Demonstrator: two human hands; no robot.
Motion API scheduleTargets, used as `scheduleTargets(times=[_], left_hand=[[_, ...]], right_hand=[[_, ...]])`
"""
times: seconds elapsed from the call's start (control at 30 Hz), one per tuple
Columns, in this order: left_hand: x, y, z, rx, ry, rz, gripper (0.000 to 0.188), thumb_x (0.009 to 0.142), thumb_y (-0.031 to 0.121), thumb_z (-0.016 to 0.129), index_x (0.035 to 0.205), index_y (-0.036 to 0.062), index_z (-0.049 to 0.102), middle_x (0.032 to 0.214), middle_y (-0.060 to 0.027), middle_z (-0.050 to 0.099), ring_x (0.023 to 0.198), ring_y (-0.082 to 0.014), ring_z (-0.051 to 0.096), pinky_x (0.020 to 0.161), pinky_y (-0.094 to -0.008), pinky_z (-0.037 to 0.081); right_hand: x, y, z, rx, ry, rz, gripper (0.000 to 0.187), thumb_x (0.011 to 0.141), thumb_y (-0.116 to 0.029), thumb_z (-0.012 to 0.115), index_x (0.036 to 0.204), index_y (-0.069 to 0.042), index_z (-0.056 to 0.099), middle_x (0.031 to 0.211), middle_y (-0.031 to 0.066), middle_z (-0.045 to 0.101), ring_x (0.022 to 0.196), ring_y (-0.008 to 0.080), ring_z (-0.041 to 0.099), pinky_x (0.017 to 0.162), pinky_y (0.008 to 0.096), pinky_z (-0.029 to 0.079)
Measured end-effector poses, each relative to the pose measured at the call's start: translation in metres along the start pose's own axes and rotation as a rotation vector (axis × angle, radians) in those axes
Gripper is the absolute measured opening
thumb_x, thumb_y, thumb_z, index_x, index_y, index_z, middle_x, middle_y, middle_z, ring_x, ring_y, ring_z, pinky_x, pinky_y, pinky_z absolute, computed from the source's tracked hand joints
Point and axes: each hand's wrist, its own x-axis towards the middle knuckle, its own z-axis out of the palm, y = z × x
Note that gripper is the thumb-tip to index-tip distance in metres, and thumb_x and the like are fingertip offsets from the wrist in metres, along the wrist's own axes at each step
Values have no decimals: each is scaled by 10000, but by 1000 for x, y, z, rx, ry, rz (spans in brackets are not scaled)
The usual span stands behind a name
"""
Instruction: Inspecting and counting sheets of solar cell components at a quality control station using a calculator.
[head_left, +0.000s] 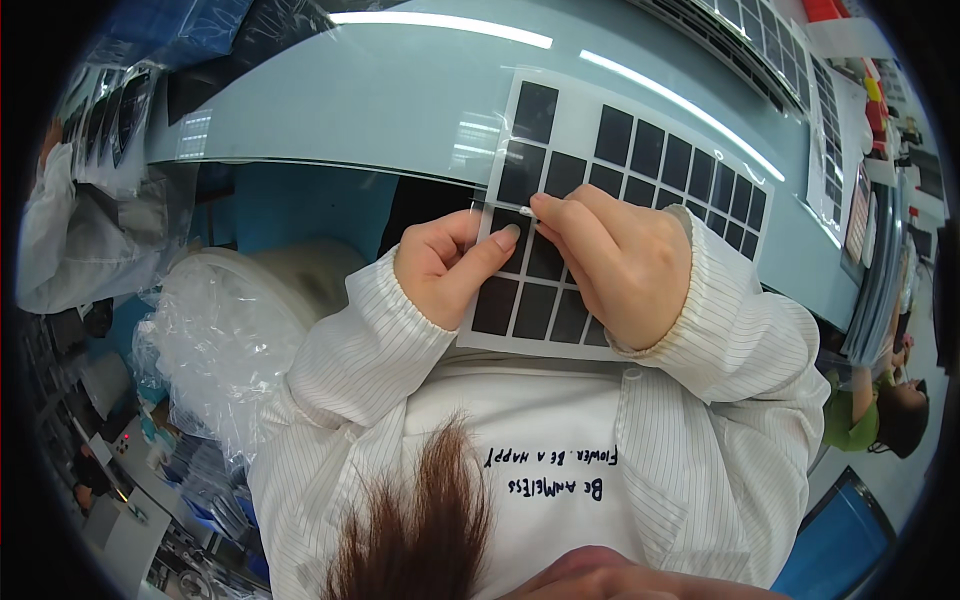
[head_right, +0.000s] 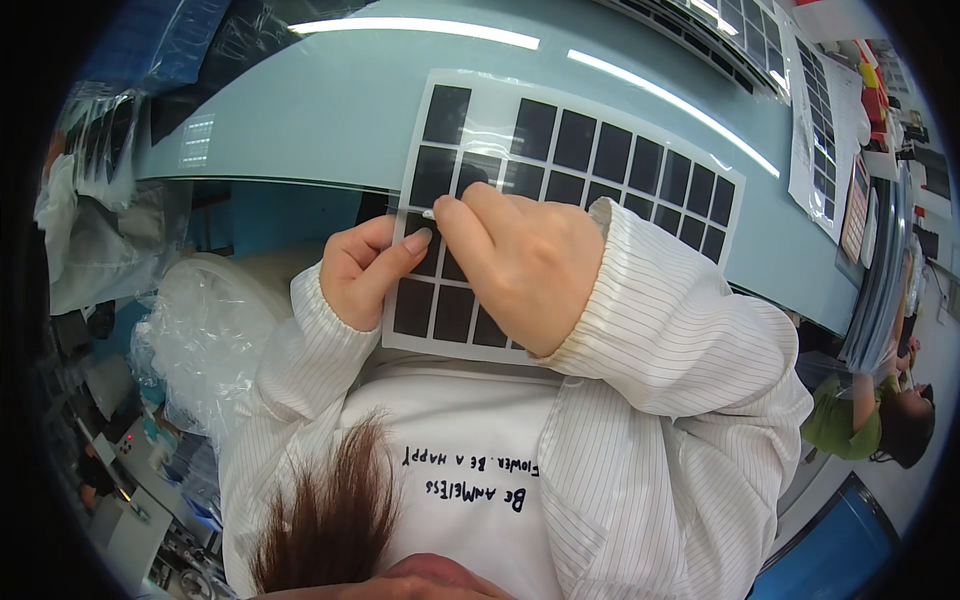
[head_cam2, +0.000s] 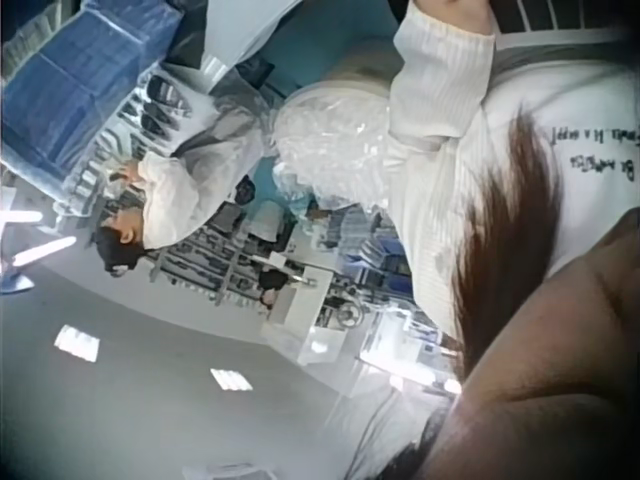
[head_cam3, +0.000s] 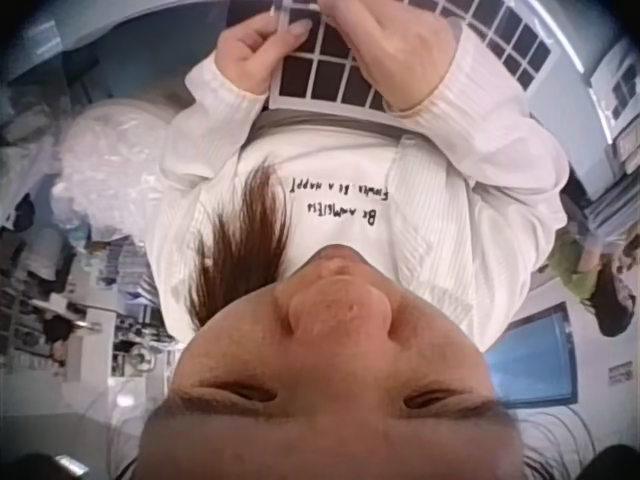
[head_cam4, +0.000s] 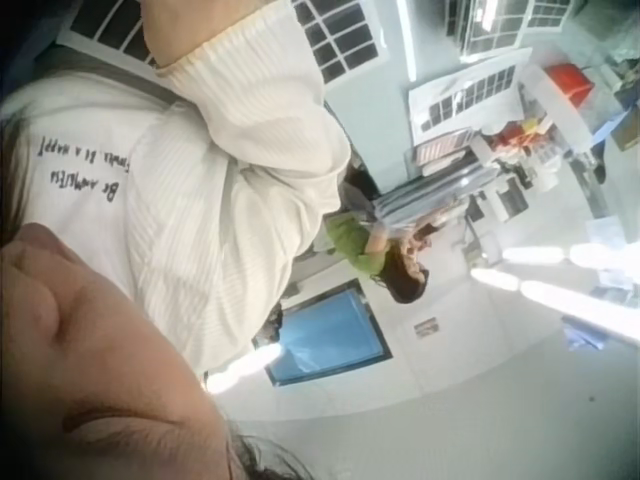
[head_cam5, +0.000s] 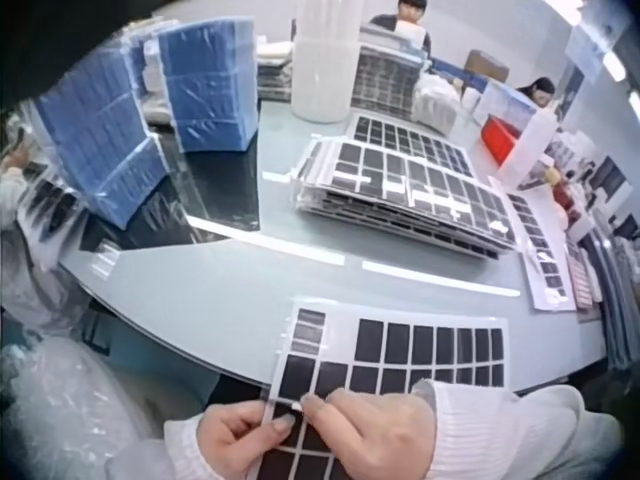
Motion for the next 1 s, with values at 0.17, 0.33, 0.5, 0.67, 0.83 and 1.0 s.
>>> scheduleTargets(times=[0.17, 0.33, 0.5, 0.67, 0.83, 1.0], left_hand=[[-1, -5, 6, 31, 30, 78, 163, 926, 93, 540, 965, -40, 625, 860, -19, 645, 791, -57, 553, 725, -212, 447], [-5, -1, 20, -38, 132, 121, 231, 934, 187, 564, 787, 12, 599, 619, 69, 496, 582, -13, 383, 511, -206, 319], [-8, 1, 16, 44, 132, 133, 256, 935, 198, 565, 752, 20, 579, 603, 68, 462, 569, -17, 350, 506, -207, 302], [-4, -2, 14, 55, 130, 174, 284, 929, 190, 575, 695, 32, 532, 585, 74, 409, 557, -23, 303, 498, -210, 273], [-4, -2, 9, 37, 159, 210, 286, 917, 173, 591, 680, 34, 511, 591, 77, 386, 570, -24, 292, 505, -206, 261], [-4, 0, 7, 31, 189, 198, 257, 909, 163, 601, 704, 20, 541, 611, 75, 407, 587, -26, 307, 527, -199, 274]], right_hand=[[10, -8, -4, -17, -115, -1, 292, 731, 22, 586, 1019, 60, 552, 759, 110, 536, 596, 248, 600, 482, 320, 481], [6, -9, -14, -57, -213, 22, 349, 702, 10, 574, 1044, 70, 537, 785, 118, 527, 626, 251, 603, 492, 319, 486], [-16, -4, -32, -117, -276, 108, 255, 747, 27, 589, 995, 63, 544, 736, 112, 510, 561, 234, 577, 461, 321, 458], [-46, 3, -41, -222, -179, 185, 102, 801, 20, 629, 869, 40, 555, 638, 103, 480, 500, 224, 544, 437, 330, 422], [-75, 13, -56, -275, -173, 323, 82, 786, 42, 626, 813, 28, 550, 648, 123, 500, 527, 285, 551, 457, 346, 425], [-105, 23, -71, -355, -155, 425, 94, 771, 35, 629, 789, 7, 541, 653, 130, 502, 557, 305, 559, 497, 366, 430]])
